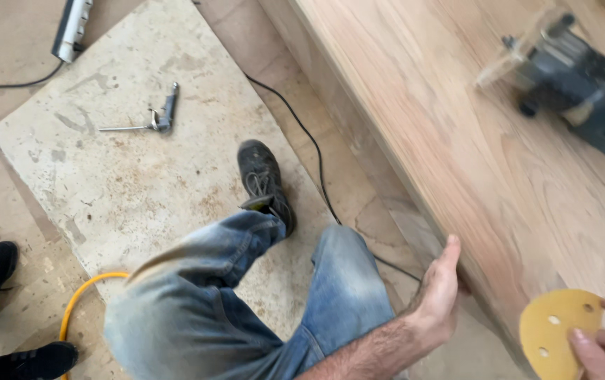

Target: The person sands the surfaces and edges of a wooden cabinet with a sanding block and then picks up a handheld router.

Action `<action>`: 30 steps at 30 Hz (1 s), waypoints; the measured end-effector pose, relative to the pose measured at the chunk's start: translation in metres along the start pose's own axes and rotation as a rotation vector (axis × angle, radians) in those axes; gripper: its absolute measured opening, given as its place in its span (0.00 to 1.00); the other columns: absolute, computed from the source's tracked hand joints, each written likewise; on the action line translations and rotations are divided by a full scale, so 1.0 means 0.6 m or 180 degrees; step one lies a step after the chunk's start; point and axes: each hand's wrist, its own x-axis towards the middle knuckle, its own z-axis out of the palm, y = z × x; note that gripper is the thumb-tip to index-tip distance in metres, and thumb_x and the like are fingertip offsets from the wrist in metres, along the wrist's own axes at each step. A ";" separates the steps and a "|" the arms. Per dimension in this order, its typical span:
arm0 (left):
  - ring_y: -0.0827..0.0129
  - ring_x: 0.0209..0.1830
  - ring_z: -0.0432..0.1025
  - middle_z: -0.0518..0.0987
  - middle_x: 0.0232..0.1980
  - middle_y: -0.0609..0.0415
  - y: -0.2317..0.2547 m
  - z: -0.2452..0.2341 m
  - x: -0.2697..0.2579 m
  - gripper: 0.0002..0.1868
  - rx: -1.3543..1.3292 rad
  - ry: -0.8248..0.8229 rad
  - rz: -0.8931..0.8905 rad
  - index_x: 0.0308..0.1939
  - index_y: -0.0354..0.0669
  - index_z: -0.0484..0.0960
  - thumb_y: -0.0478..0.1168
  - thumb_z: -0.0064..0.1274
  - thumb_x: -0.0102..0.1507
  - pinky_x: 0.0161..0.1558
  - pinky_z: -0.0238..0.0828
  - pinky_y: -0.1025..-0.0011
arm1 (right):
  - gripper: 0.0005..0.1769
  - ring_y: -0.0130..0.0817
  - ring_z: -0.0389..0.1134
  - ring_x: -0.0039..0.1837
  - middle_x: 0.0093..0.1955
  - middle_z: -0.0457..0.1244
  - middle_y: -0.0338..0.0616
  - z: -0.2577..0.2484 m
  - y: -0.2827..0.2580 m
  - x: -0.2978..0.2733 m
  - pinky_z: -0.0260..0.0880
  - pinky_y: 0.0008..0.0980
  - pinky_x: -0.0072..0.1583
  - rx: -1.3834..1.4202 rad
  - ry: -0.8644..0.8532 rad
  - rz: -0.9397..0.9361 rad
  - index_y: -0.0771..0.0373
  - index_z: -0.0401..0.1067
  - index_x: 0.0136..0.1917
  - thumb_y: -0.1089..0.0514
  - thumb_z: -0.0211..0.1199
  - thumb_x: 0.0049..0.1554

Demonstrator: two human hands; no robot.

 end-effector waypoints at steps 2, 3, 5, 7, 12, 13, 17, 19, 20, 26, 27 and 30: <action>0.78 0.66 0.68 0.76 0.68 0.66 0.065 0.003 0.008 0.32 -0.0183 0.0101 0.0081 0.64 0.51 0.76 0.63 0.38 0.64 0.60 0.60 0.77 | 0.32 0.25 0.56 0.34 0.38 0.56 0.35 0.038 -0.030 0.027 0.52 0.19 0.39 0.0044 0.0042 -0.0036 0.53 0.59 0.82 0.57 0.54 0.65; 0.76 0.71 0.65 0.74 0.69 0.63 0.097 0.006 0.012 0.34 -0.0345 0.0195 0.0117 0.65 0.47 0.75 0.63 0.41 0.62 0.71 0.57 0.74 | 0.32 0.25 0.56 0.36 0.39 0.55 0.34 0.056 -0.047 0.042 0.52 0.19 0.40 0.0073 0.0113 -0.0035 0.50 0.58 0.82 0.54 0.53 0.66; 0.76 0.51 0.68 0.76 0.51 0.63 0.175 -0.019 0.057 0.26 -0.0567 0.0316 0.0314 0.49 0.51 0.76 0.66 0.41 0.64 0.52 0.60 0.74 | 0.29 0.17 0.59 0.41 0.44 0.60 0.33 0.135 -0.123 0.061 0.59 0.13 0.48 0.0601 0.0241 -0.0260 0.50 0.63 0.77 0.57 0.57 0.63; 0.76 0.30 0.70 0.78 0.32 0.63 0.281 -0.026 0.076 0.26 -0.0817 0.0429 0.0514 0.34 0.55 0.78 0.69 0.41 0.65 0.33 0.62 0.73 | 0.27 0.09 0.62 0.45 0.49 0.64 0.32 0.212 -0.194 0.104 0.66 0.07 0.57 0.1122 0.0343 -0.0500 0.49 0.67 0.72 0.59 0.62 0.59; 0.63 0.33 0.72 0.77 0.33 0.54 0.600 -0.042 0.094 0.29 -0.1042 0.0629 0.1175 0.38 0.43 0.78 0.65 0.38 0.68 0.37 0.68 0.65 | 0.36 0.49 0.64 0.62 0.75 0.53 0.58 0.425 -0.374 0.291 0.71 0.37 0.60 0.1405 -0.0514 -0.2258 0.61 0.51 0.76 0.69 0.66 0.61; 0.63 0.33 0.72 0.77 0.33 0.54 0.653 -0.042 0.097 0.29 -0.1092 0.0643 0.1177 0.38 0.43 0.78 0.65 0.38 0.68 0.37 0.68 0.65 | 0.36 0.49 0.64 0.62 0.75 0.53 0.58 0.465 -0.421 0.320 0.71 0.37 0.60 0.1385 -0.0563 -0.2271 0.61 0.51 0.76 0.69 0.66 0.61; 0.53 0.59 0.68 0.73 0.61 0.47 0.875 -0.046 0.153 0.38 -0.0945 0.0937 0.1156 0.65 0.41 0.68 0.63 0.33 0.59 0.58 0.63 0.47 | 0.31 0.31 0.70 0.54 0.54 0.65 0.47 0.640 -0.563 0.481 0.76 0.30 0.58 0.1248 -0.0700 -0.2051 0.64 0.55 0.70 0.69 0.48 0.52; 0.58 0.62 0.66 0.72 0.63 0.53 0.970 -0.057 0.184 0.35 -0.1022 0.0997 0.1179 0.63 0.52 0.69 0.64 0.32 0.58 0.61 0.58 0.46 | 0.30 0.28 0.68 0.45 0.45 0.64 0.41 0.710 -0.589 0.539 0.75 0.29 0.52 0.0872 -0.0426 -0.2274 0.63 0.61 0.66 0.68 0.41 0.50; 0.57 0.59 0.69 0.75 0.60 0.53 1.014 -0.059 0.190 0.32 -0.0998 0.1103 0.1215 0.58 0.49 0.71 0.60 0.31 0.57 0.60 0.61 0.45 | 0.24 0.38 0.70 0.49 0.50 0.67 0.45 0.732 -0.597 0.551 0.72 0.38 0.49 0.0241 0.0135 -0.2476 0.62 0.65 0.62 0.62 0.43 0.53; 0.55 0.48 0.73 0.77 0.50 0.51 1.259 -0.083 0.216 0.26 -0.1319 0.1376 0.1274 0.52 0.42 0.74 0.52 0.35 0.56 0.47 0.71 0.46 | 0.23 0.59 0.66 0.53 0.53 0.65 0.61 0.749 -0.658 0.508 0.62 0.53 0.53 -0.1433 0.0251 -0.2607 0.68 0.65 0.59 0.45 0.47 0.68; 0.55 0.45 0.73 0.77 0.47 0.49 1.301 -0.082 0.217 0.25 -0.1423 0.1439 0.1328 0.51 0.40 0.74 0.49 0.36 0.56 0.42 0.75 0.47 | 0.26 0.58 0.64 0.58 0.56 0.64 0.59 0.750 -0.672 0.503 0.58 0.54 0.59 -0.1799 0.0064 -0.2378 0.68 0.65 0.62 0.43 0.49 0.67; 0.57 0.68 0.65 0.69 0.71 0.52 1.394 -0.098 0.265 0.40 -0.1194 0.1448 0.1311 0.71 0.47 0.66 0.59 0.39 0.57 0.60 0.65 0.53 | 0.23 0.58 0.66 0.54 0.53 0.65 0.60 0.758 -0.663 0.518 0.62 0.54 0.56 -0.1898 0.0239 -0.2595 0.69 0.65 0.62 0.46 0.53 0.66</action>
